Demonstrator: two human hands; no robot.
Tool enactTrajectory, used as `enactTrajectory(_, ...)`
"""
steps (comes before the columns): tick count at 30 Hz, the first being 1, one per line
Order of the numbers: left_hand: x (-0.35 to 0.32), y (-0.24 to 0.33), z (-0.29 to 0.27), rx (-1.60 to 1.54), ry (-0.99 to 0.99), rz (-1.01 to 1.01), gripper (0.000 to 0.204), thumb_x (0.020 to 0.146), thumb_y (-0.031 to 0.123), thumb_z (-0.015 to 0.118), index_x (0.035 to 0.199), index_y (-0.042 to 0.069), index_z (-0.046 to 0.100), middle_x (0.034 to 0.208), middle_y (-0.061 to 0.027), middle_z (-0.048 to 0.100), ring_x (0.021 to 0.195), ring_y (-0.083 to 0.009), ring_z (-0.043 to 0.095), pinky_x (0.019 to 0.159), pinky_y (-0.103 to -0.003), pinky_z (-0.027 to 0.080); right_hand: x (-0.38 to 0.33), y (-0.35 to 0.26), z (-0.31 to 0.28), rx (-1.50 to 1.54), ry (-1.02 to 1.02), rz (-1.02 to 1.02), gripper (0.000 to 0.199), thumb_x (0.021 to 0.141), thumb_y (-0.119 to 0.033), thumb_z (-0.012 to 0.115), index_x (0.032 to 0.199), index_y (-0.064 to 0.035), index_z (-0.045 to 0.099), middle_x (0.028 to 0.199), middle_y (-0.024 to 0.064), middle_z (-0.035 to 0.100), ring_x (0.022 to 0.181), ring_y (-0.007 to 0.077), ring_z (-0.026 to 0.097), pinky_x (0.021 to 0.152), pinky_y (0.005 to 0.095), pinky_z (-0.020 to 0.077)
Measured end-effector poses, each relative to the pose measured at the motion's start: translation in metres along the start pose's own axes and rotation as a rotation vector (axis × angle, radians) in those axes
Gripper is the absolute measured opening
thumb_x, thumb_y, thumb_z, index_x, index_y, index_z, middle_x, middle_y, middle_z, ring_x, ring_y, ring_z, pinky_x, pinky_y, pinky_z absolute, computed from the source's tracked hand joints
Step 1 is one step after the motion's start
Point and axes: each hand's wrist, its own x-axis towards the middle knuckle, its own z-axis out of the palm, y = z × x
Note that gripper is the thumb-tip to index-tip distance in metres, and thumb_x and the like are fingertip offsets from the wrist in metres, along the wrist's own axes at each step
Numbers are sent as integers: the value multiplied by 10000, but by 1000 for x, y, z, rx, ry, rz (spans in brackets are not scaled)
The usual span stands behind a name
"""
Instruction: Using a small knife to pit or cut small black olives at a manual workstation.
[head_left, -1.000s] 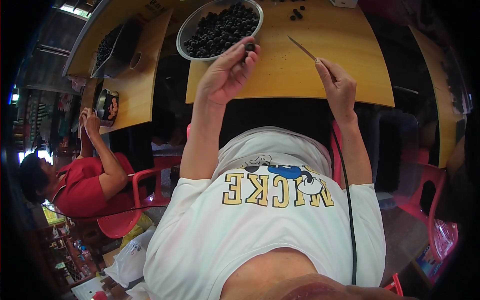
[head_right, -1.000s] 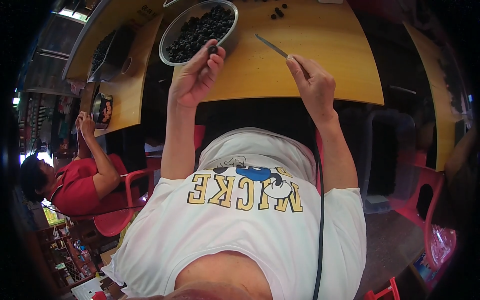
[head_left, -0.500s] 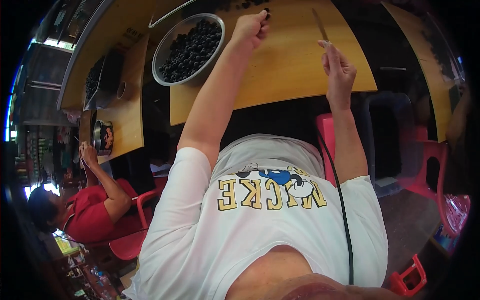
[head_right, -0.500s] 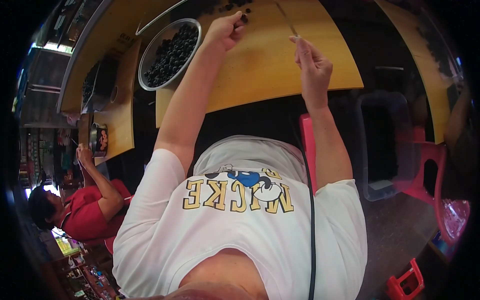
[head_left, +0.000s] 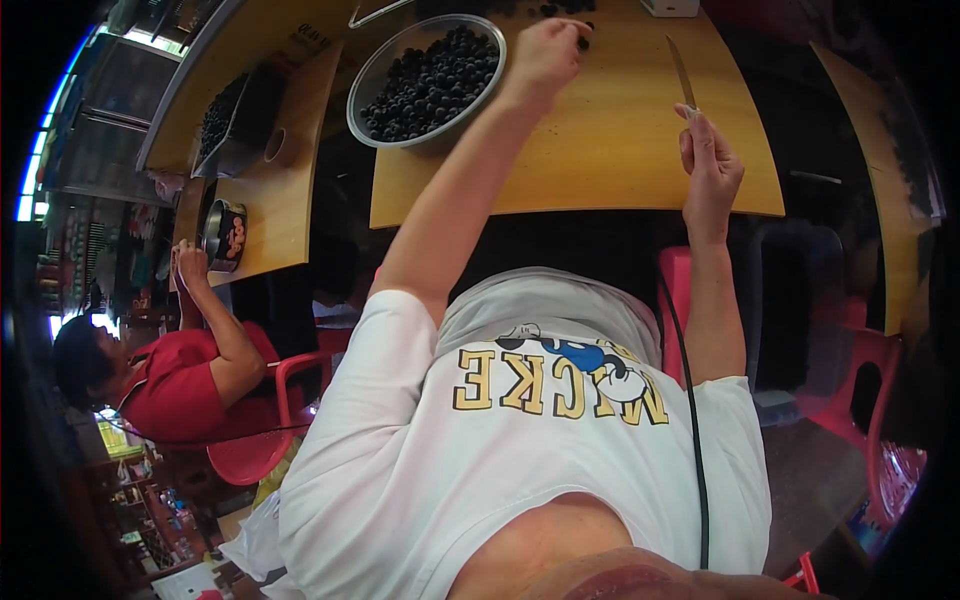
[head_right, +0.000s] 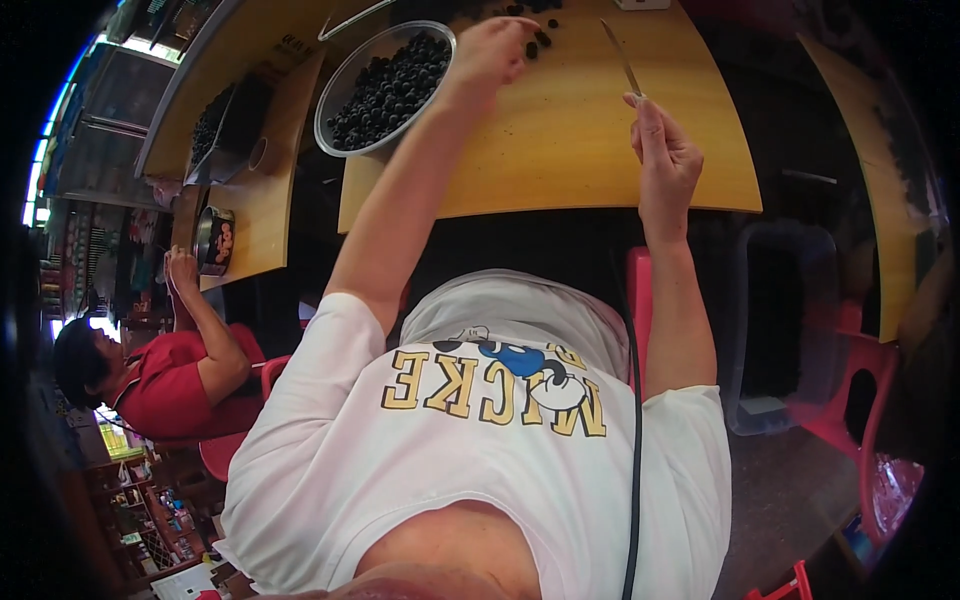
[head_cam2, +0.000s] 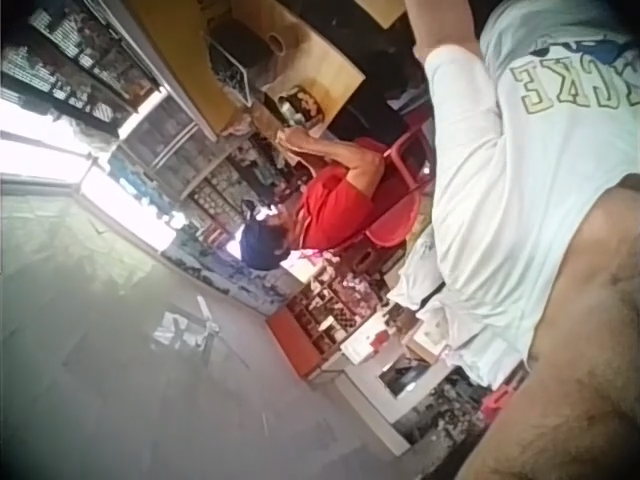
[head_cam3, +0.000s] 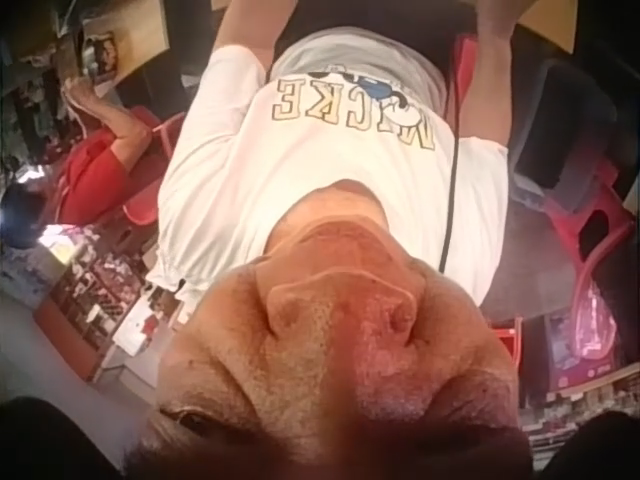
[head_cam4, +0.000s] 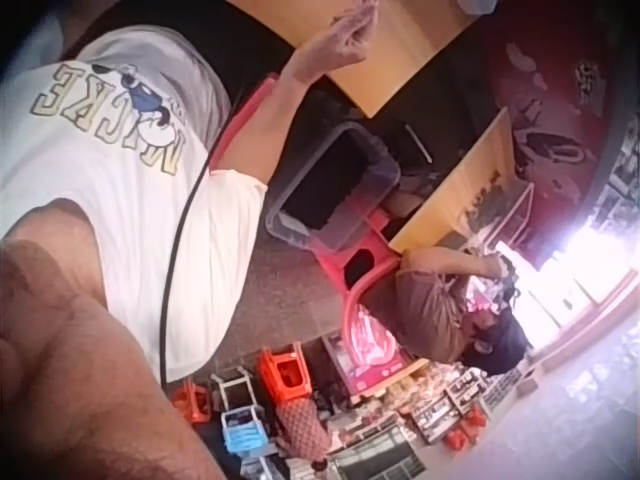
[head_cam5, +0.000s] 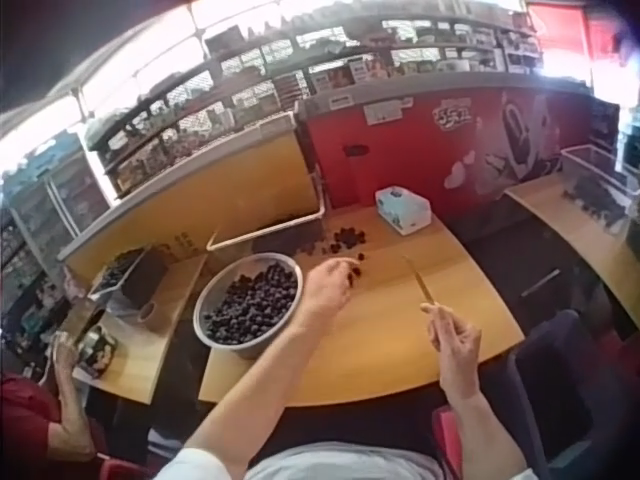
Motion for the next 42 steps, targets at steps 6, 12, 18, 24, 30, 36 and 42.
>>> enactTrajectory(6,-11,58,-88,-613,-40,-200,265,947,-9,426,1148,43,590,786,-58,549,637,-138,457,498,-236,388,-1,10,1,20,-40,11,308,965,-260,537,1053,1,677,599,-73,349,539,18,266,490,190,185)
enactTrajectory(12,-18,38,-144,629,1,39,222,819,176,634,997,61,698,818,-20,643,591,-102,497,527,-244,426,-4,10,4,-46,-110,20,298,962,-246,544,1066,1,673,604,-74,360,541,17,270,485,191,185)
enactTrajectory(18,-26,28,-131,1046,8,5,297,740,282,720,932,56,714,818,-124,693,812,-225,670,764,-321,512,-4,12,1,-14,-113,-8,289,959,-237,550,1069,-1,674,615,-74,368,547,16,274,479,191,193)
enactTrajectory(24,-23,21,-133,1110,59,85,248,766,245,703,921,51,715,842,-140,697,833,-274,670,781,-349,508,-4,10,3,-63,-114,-10,287,956,-235,555,1065,3,674,616,-74,367,551,14,281,482,187,195)
enactTrajectory(30,-31,25,-133,1004,113,55,229,784,227,687,935,57,716,836,-114,699,820,-228,670,772,-330,506,-5,13,3,-65,-121,-13,290,950,-231,566,1051,18,674,618,-73,378,554,12,290,484,188,205)
enactTrajectory(36,-32,21,-130,1011,23,132,289,761,237,712,989,60,706,827,-77,689,779,-159,638,737,-287,481,-6,15,5,-58,-143,-21,292,949,-230,569,1044,26,673,617,-73,380,552,13,291,485,189,205)
enactTrajectory(42,-30,18,-122,1025,26,182,313,727,174,720,1027,90,698,881,-108,698,843,-202,660,801,-310,492,-6,12,5,-105,-114,-9,296,953,-231,562,1024,32,677,613,-68,374,550,17,289,496,183,235)
